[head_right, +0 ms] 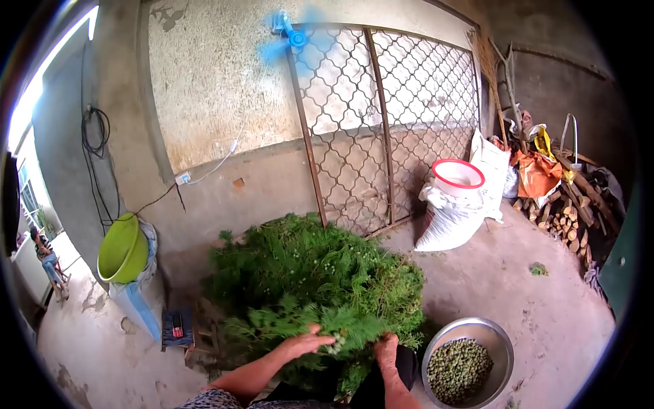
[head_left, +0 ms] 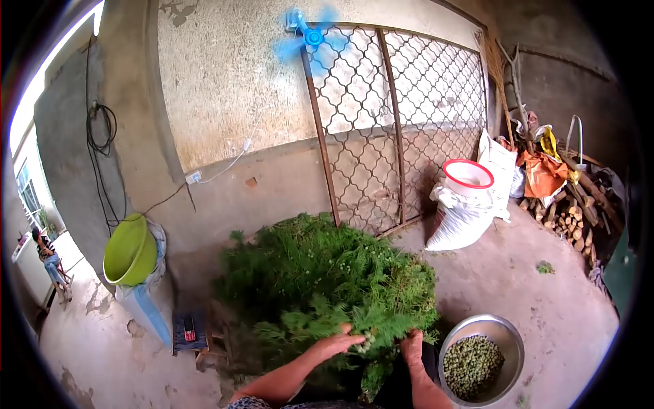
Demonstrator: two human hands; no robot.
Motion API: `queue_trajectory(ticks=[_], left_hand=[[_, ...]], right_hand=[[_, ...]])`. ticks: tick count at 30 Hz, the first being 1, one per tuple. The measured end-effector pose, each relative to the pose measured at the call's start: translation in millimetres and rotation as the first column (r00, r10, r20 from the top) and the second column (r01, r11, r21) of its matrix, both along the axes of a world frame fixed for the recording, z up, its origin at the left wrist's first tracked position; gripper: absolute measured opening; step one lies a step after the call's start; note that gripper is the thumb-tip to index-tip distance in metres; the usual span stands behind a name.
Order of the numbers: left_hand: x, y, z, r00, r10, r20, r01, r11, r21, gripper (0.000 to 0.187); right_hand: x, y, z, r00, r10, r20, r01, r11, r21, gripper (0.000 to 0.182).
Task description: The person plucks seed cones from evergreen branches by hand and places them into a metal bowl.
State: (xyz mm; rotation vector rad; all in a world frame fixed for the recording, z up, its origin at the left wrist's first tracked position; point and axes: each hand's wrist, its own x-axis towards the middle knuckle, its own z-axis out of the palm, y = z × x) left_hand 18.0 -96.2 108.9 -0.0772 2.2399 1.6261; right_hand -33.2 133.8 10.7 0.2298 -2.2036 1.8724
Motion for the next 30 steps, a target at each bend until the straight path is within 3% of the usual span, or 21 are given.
queue_trajectory(ticks=[1, 3, 4, 5, 6, 7, 9, 10, 11, 13, 16, 19, 21, 23, 25, 27, 30], left_hand=[[-4.1, 3.6, -7.0, 0.997, -0.038, 0.060, 0.035, 0.998, 0.050, 0.075], [-9.5, 12.0, -5.3, 0.972, -0.112, 0.207, 0.089, 0.989, 0.117, 0.093], [-11.9, 15.3, -3.1, 0.959, -0.117, 0.257, 0.079, 0.985, 0.152, 0.095], [-14.4, 18.8, -9.3, 0.969, -0.079, 0.233, 0.044, 0.987, 0.153, 0.097], [-14.9, 22.7, -21.5, 0.978, -0.017, 0.207, -0.003, 0.996, 0.095, 0.082], [-15.0, 26.6, -24.0, 0.983, 0.044, 0.177, -0.051, 0.998, 0.036, 0.069], [-16.8, 27.9, -20.9, 0.955, -0.022, 0.296, 0.033, 0.999, -0.034, 0.040], [-25.0, 26.2, -29.0, 0.920, -0.104, 0.379, 0.158, 0.981, -0.114, 0.047], [-24.4, 29.2, -37.0, 0.915, -0.117, 0.387, 0.143, 0.989, -0.037, 0.048], [-30.3, 32.2, -45.6, 0.872, -0.107, 0.479, 0.046, 0.989, 0.138, 0.039], [-44.7, 23.1, -78.5, 0.857, -0.082, 0.508, -0.030, 0.978, 0.208, 0.029], [-45.9, 15.4, -32.3, 0.860, -0.037, 0.509, -0.114, 0.958, 0.264, 0.022], [-47.5, 8.6, -36.1, 0.871, -0.034, 0.491, -0.144, 0.937, 0.319, 0.020], [-51.6, 8.8, -30.4, 0.855, -0.009, 0.519, -0.181, 0.932, 0.314, 0.024], [-54.6, 9.2, -35.6, 0.831, 0.082, 0.551, -0.274, 0.921, 0.277, 0.023], [-57.6, -3.9, -62.6, 0.853, -0.009, 0.521, -0.234, 0.887, 0.399, 0.021], [-61.3, -1.9, -48.2, 0.803, -0.013, 0.596, -0.283, 0.871, 0.400, 0.024]], right_hand=[[-4.4, 6.0, -10.9, 1.000, 0.005, 0.003, -0.005, 1.000, -0.002, 0.013], [-16.0, 17.3, -32.5, 0.958, -0.278, -0.070, 0.285, 0.949, 0.137, 0.017], [-21.6, 21.5, -35.5, 0.969, -0.222, 0.105, 0.238, 0.955, -0.179, 0.021], [-22.3, 20.5, -7.2, 0.983, -0.178, 0.048, 0.185, 0.935, -0.301, 0.022], [-23.1, 19.5, 21.0, 0.991, -0.135, -0.013, 0.118, 0.902, -0.416, 0.022], [-27.8, 25.0, 27.1, 0.987, -0.159, -0.003, 0.154, 0.959, -0.237, 0.022], [-47.6, 31.0, 14.4, 0.991, -0.129, -0.032, 0.112, 0.943, -0.313, 0.015], [-48.2, 26.6, 29.9, 0.990, -0.096, 0.107, 0.127, 0.929, -0.347, 0.015], [-51.1, 24.5, 37.4, 0.968, -0.055, 0.243, 0.147, 0.914, -0.379, 0.014], [-68.9, 20.5, 26.1, 0.962, -0.032, 0.272, 0.137, 0.916, -0.376, 0.010], [-86.4, 13.7, 15.8, 0.942, 0.072, 0.328, 0.055, 0.931, -0.361, 0.011], [-95.1, 10.2, -1.1, 0.919, 0.012, 0.395, 0.133, 0.932, -0.338, 0.010], [-92.7, 6.4, 6.6, 0.927, -0.020, 0.376, 0.124, 0.959, -0.254, 0.010], [-95.4, 1.5, -4.6, 0.988, -0.027, 0.151, 0.049, 0.988, -0.146, 0.009], [-95.4, -5.5, -9.0, 0.979, -0.002, 0.205, 0.051, 0.971, -0.232, 0.009], [-92.9, -9.7, -5.9, 0.971, 0.057, 0.233, 0.017, 0.952, -0.307, 0.008], [-91.5, -8.8, 3.3, 0.958, 0.089, 0.273, 0.027, 0.920, -0.392, 0.008]])
